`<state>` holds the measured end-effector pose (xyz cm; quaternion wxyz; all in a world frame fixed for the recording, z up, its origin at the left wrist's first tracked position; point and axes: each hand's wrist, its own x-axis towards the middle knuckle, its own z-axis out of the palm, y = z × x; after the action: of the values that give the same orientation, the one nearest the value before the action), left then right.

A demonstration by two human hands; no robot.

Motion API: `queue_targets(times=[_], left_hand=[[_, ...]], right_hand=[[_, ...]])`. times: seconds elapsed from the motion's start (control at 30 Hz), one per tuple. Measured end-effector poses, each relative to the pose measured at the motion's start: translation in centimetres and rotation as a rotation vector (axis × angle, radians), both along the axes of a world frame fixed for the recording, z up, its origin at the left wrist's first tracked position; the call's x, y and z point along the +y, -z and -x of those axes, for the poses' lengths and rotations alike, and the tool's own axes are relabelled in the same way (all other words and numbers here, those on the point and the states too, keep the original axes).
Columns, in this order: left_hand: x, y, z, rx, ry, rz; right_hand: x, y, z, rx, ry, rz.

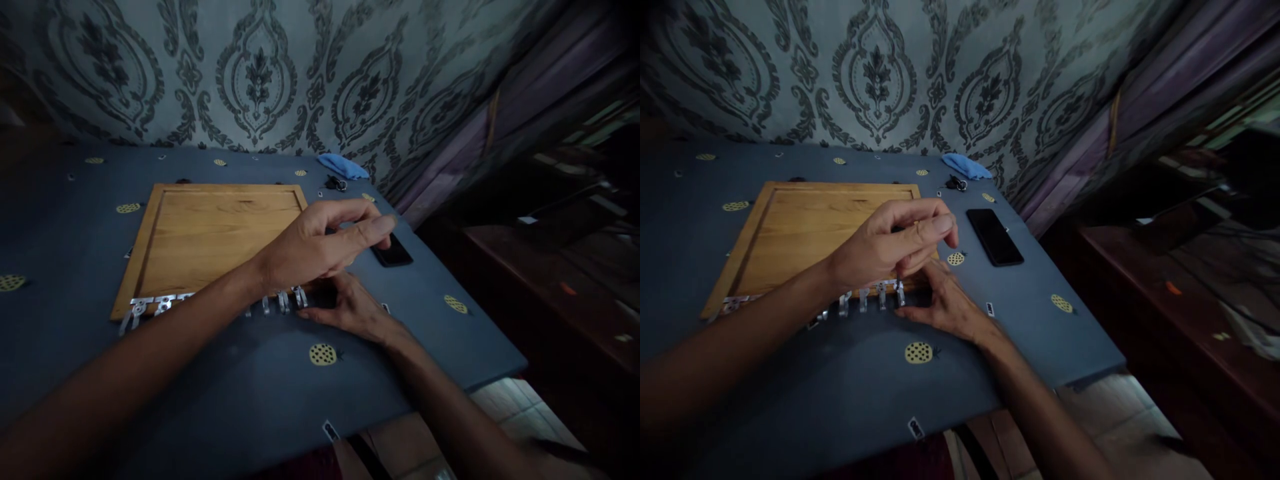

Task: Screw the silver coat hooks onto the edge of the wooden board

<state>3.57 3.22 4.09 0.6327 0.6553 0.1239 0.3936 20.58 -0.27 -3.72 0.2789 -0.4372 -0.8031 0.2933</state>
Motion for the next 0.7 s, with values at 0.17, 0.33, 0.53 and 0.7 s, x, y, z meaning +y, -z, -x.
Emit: queue_targets(times=[0.17,0.33,0.53,0.7], left_hand=[[-0.4,-1.2,0.3,-0.049,-0.159,-0.012],[0.2,-1.5,0.4,-0.078,-0.356,0.023],[0.3,-0.2,0.0,-0.093,-0.326,0.053],[0.0,0.1,-0.1,-0.085,-0.305,0.07]], right_hand=[[0.1,0.1,-0.1,0.028,-0.017,-0.014],[0.0,0.1,-0.2,0.062,-0.064,0.034],[0.1,0.0,0.0,0.061,-0.056,-0.014],[0.0,-0.1,-0.1,0.032,-0.03,-0.015]])
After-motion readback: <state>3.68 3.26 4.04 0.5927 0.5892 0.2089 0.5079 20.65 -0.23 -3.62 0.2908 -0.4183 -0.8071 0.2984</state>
